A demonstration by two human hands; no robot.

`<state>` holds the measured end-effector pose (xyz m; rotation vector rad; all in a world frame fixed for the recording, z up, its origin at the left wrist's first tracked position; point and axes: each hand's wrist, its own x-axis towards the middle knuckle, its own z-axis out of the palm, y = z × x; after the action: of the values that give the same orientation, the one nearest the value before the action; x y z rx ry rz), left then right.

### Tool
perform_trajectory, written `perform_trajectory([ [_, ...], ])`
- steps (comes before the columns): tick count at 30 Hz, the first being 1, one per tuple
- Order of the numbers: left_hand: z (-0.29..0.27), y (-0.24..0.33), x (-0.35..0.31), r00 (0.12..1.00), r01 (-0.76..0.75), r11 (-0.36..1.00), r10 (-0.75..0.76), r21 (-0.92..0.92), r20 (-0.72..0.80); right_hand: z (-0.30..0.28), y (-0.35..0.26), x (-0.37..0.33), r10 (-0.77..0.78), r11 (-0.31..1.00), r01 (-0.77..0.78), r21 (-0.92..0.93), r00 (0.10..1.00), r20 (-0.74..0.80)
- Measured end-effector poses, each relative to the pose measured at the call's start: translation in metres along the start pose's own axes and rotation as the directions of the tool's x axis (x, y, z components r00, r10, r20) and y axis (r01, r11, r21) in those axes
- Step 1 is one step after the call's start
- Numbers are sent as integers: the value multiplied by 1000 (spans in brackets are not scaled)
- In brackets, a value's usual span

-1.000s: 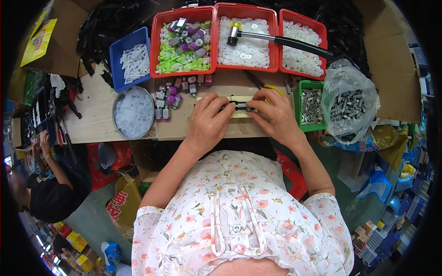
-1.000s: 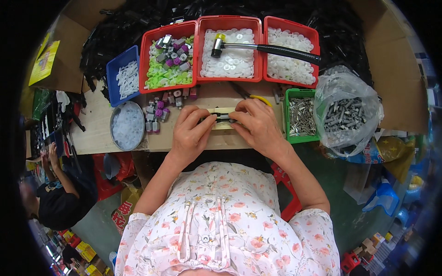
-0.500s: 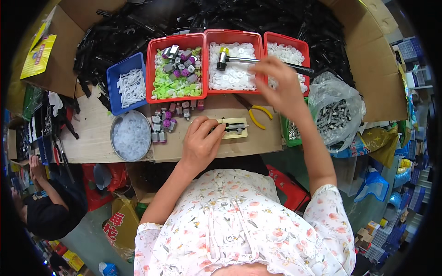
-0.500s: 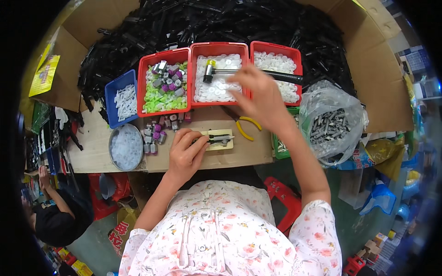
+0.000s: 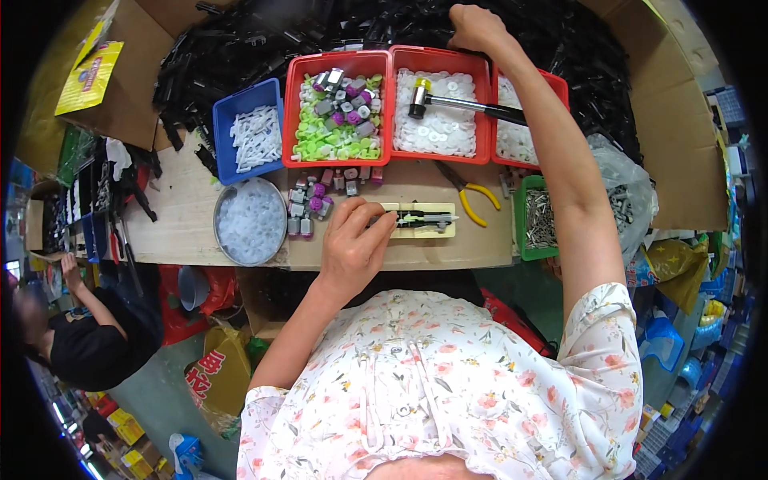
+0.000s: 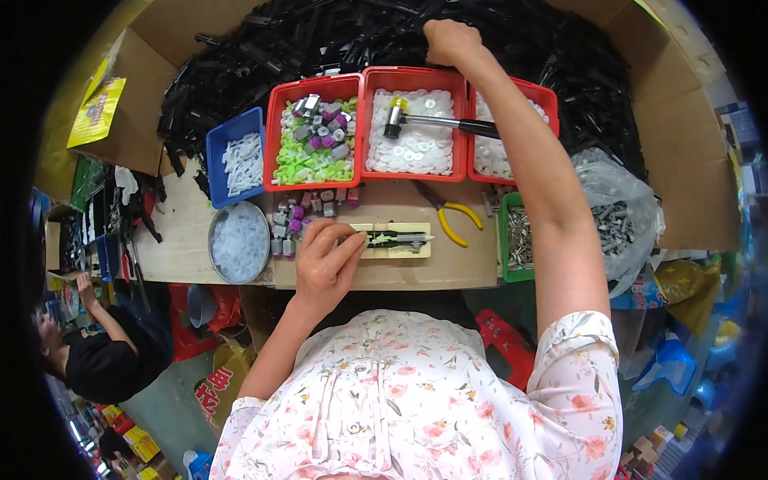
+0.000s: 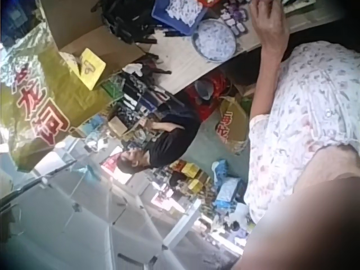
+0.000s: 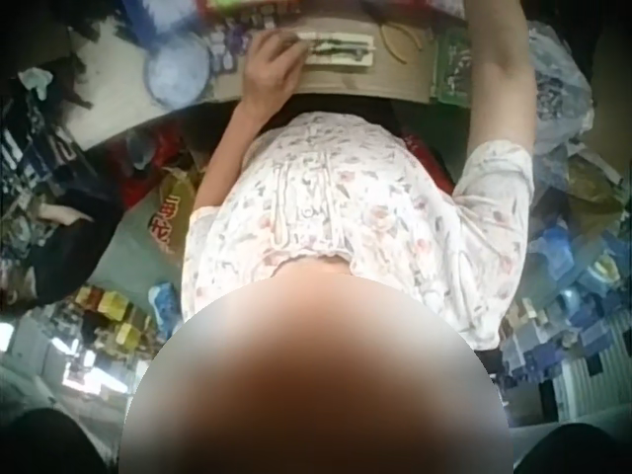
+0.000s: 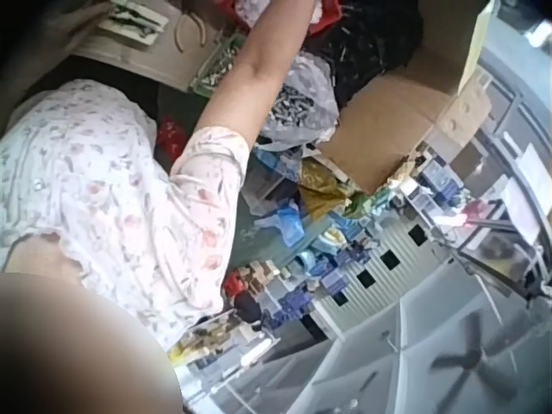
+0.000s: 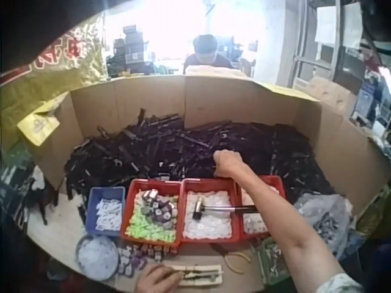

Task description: Manually assemble small electronic components and housings using a hammer and pliers at a workbench.

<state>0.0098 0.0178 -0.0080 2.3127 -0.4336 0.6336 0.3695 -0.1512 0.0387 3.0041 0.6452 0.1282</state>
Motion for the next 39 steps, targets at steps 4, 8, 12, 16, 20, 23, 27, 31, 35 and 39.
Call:
perform_trajectory([
  [4,-6,-5,-3,1000,18,1000,-18,11,-4,-29,12,-10,-5,995,4,97,1000,18],
  [8,-8,-3,3,1000,12,1000,-11,18,-28,-52,32,-30,-71,978,83,190,995,-71],
  [12,-10,2,15,996,46,999,-47,-21,-70,-70,32,-52,-137,976,160,145,978,-159],
  [16,-14,4,21,994,55,997,-59,-52,-90,-73,25,-72,-77,988,86,126,994,-75],
  [20,-16,7,20,982,147,970,-167,-195,-91,-82,14,-115,-58,975,107,195,969,-241],
  [23,-14,7,21,941,319,866,-338,-385,19,-80,0,-141,-52,854,193,483,956,-289],
  [27,-4,21,34,821,388,264,-534,-883,201,-67,-64,-191,-12,363,194,911,979,-203],
  [31,3,28,48,807,182,23,-575,-983,136,-36,-118,-228,-1,-37,97,995,995,-97],
  [35,-7,11,46,779,317,87,-591,-944,207,-26,-127,-239,-19,11,159,987,987,-159],
  [39,-14,3,40,791,335,193,-590,-922,164,-42,-112,-248,-45,278,319,906,947,-319],
])
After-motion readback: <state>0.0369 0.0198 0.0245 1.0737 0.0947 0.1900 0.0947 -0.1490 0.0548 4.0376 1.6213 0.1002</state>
